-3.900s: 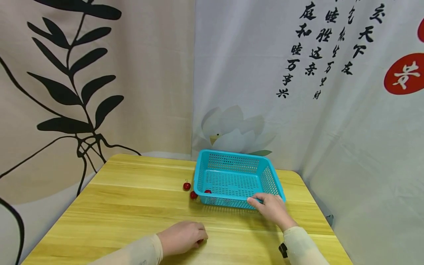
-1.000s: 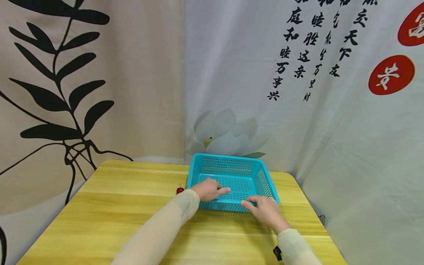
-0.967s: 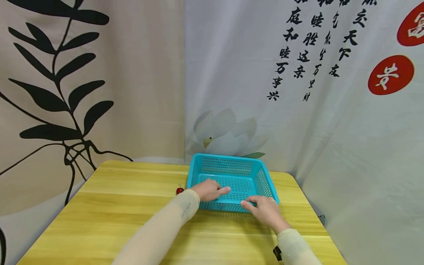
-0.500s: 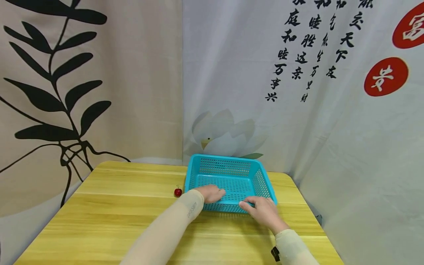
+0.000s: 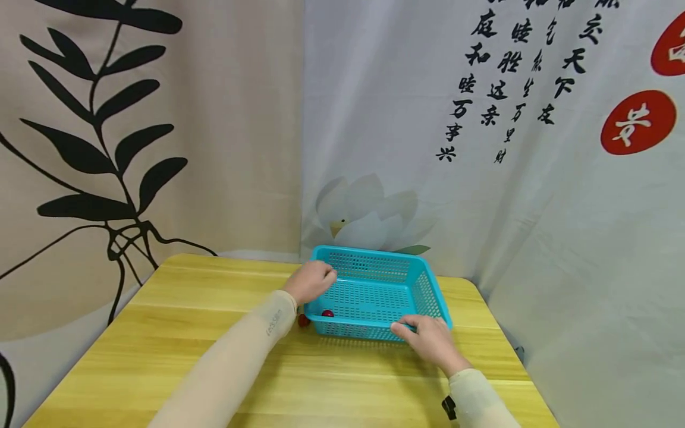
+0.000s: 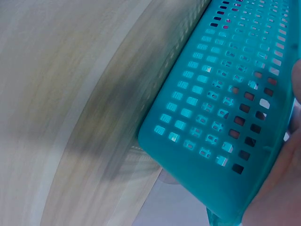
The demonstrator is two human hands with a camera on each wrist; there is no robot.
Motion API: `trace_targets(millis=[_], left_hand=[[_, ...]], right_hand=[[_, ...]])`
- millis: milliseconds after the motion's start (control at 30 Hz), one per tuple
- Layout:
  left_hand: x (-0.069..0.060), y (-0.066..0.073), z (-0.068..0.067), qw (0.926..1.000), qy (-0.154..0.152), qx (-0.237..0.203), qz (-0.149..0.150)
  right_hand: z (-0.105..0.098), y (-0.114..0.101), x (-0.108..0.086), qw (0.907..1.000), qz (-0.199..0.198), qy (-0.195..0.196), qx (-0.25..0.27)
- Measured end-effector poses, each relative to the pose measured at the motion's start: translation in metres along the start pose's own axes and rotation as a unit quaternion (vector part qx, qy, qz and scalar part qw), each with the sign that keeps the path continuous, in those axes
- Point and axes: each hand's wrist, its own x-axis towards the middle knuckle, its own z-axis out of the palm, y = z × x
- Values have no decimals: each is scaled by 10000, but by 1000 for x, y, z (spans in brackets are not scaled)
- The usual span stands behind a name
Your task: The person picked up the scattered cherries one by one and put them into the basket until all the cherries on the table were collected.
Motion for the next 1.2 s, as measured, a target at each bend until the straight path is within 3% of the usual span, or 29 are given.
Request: trace_targets(millis=[67, 167, 267, 367, 567, 833, 1033, 1200], left_hand=[[-4, -18, -13, 9990, 301, 225, -250], [-15, -45, -27, 9957, 328, 436, -752], [-26, -67, -30, 9922, -30, 684, -1046], [-33, -80, -22, 9885, -421, 1060, -994], [-39, -82, 1, 9875, -702, 1266, -619], [-40, -81, 27, 9901, -605, 1210, -386], [-40, -85, 36, 9921, -533, 1102, -276], [-43, -90, 35, 9917, -488, 1121, -393]], right_hand=[[-1, 0, 1, 10000, -12, -13, -18], [-1, -1, 1, 10000, -5, -26, -62], [-1, 0, 0, 10000, 15, -26, -68], [-1, 2, -1, 10000, 14, 21, -69], [0, 3, 0, 9999, -75, 39, -73], [-1, 1, 2, 9998, -176, 57, -119], [-2, -1, 0, 9999, -82, 103, -91], [-2, -2, -1, 9999, -51, 45, -90]])
